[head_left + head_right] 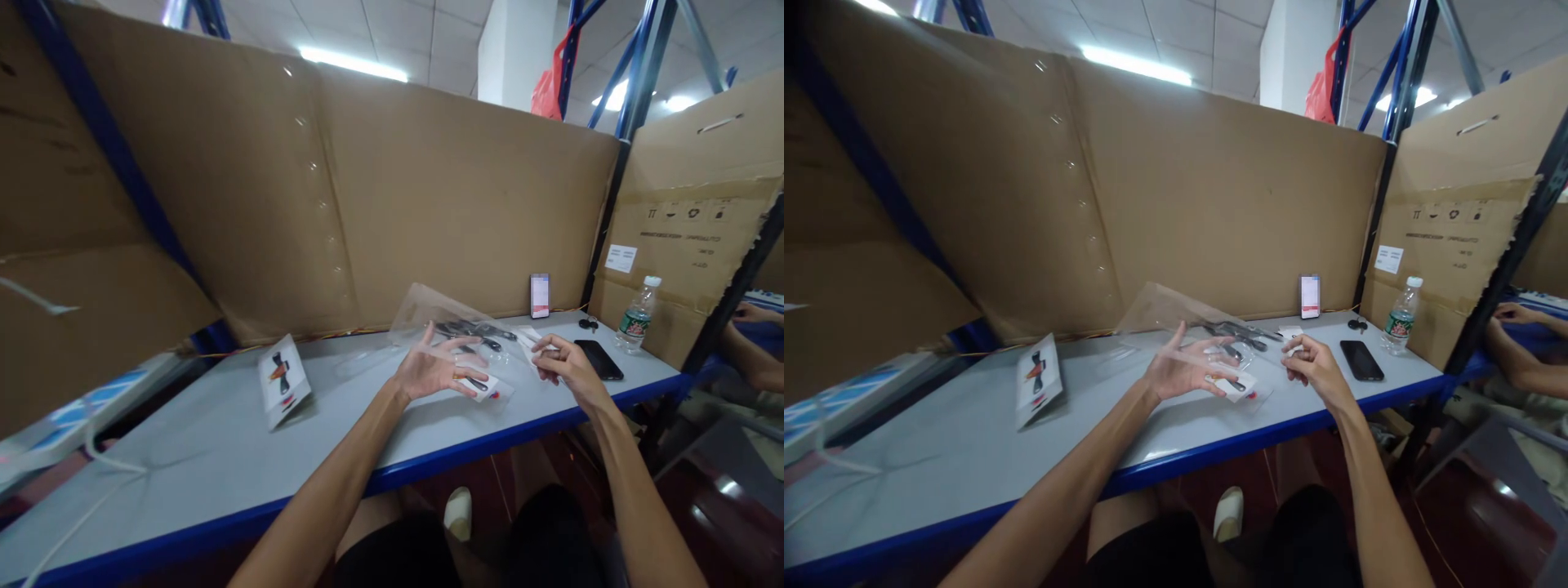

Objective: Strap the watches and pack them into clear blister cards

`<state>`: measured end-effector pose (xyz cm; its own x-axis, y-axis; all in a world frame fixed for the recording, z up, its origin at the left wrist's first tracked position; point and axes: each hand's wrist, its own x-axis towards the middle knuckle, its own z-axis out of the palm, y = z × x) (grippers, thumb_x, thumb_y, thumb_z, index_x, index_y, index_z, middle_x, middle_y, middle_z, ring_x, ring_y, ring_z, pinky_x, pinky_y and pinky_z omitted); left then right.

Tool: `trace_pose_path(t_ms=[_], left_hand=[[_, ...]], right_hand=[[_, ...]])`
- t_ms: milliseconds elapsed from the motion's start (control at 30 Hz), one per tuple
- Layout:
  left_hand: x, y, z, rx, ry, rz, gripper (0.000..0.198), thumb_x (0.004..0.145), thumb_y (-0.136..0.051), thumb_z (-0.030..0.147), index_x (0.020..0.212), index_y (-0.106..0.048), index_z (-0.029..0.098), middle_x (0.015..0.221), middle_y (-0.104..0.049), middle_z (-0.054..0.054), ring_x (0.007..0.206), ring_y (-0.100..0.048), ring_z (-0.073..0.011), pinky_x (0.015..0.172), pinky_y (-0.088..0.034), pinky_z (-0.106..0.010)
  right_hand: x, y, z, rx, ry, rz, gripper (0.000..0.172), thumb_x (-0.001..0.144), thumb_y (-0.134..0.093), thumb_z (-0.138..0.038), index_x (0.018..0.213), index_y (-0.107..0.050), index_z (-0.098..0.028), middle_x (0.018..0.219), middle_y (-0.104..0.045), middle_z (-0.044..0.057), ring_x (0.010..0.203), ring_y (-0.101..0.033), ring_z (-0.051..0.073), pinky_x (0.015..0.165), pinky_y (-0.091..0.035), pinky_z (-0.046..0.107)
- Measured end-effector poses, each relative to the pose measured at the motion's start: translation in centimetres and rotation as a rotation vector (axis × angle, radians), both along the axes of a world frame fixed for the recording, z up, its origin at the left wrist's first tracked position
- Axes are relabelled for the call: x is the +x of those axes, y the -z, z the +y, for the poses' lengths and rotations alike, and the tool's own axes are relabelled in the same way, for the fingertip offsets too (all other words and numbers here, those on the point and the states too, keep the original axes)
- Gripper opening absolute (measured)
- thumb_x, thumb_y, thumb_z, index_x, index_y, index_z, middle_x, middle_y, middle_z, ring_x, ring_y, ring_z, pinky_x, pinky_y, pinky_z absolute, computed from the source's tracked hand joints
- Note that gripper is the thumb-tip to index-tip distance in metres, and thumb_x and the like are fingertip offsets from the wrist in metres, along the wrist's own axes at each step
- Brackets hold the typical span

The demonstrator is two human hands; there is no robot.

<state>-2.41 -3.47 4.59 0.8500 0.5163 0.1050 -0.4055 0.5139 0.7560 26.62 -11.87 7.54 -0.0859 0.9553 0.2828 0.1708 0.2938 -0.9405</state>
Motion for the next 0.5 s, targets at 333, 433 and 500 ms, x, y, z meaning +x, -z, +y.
trace_pose_path(t_ms=[333, 433, 500], left_hand=[[1.1, 1.2, -2.1, -0.189, 0.070, 0.332, 0.057, 0.102, -0.038, 0.043, 0.151, -0.050, 0.017, 0.103, -0.074, -0.022, 0.100, -0.074, -0.0433, 0.085, -0.054, -0.063], [1.0, 1.7, -1.1, -0.138, -0.103, 0.309, 0.058, 0.101, -0.040, 0.044, 0.150, -0.052, 0.015, 0.092, -0.073, -0.019, 0.082, -0.076, -0.0372, 0.077, -0.058, -0.056], [0.3, 1.6, 0.1, -0.054, -0.228, 0.194, 0.063, 0.101, -0.041, 0.053, 0.150, -0.052, 0.016, 0.090, -0.072, -0.016, 0.072, -0.074, -0.0311, 0.069, -0.060, -0.048]], right_hand=[[-4.6, -1.8, 2.8, 0.301, 0.342, -0.547, 0.004, 0.087, -0.063, -0.022, 0.087, -0.067, -0.022, 0.077, -0.069, 0.000, 0.075, -0.062, 0.017, 0.072, -0.042, 0.028], [-6.2, -2.5, 2.9, 0.372, 0.437, -0.651, 0.022, 0.093, -0.058, -0.022, 0.112, -0.070, -0.022, 0.103, -0.074, 0.007, 0.098, -0.065, 0.023, 0.085, -0.046, 0.033], [-6.6, -2.2, 2.5, 0.381, 0.516, -0.700, 0.035, 0.097, -0.056, -0.025, 0.131, -0.064, -0.019, 0.124, -0.069, 0.013, 0.115, -0.061, 0.027, 0.095, -0.045, 0.037]])
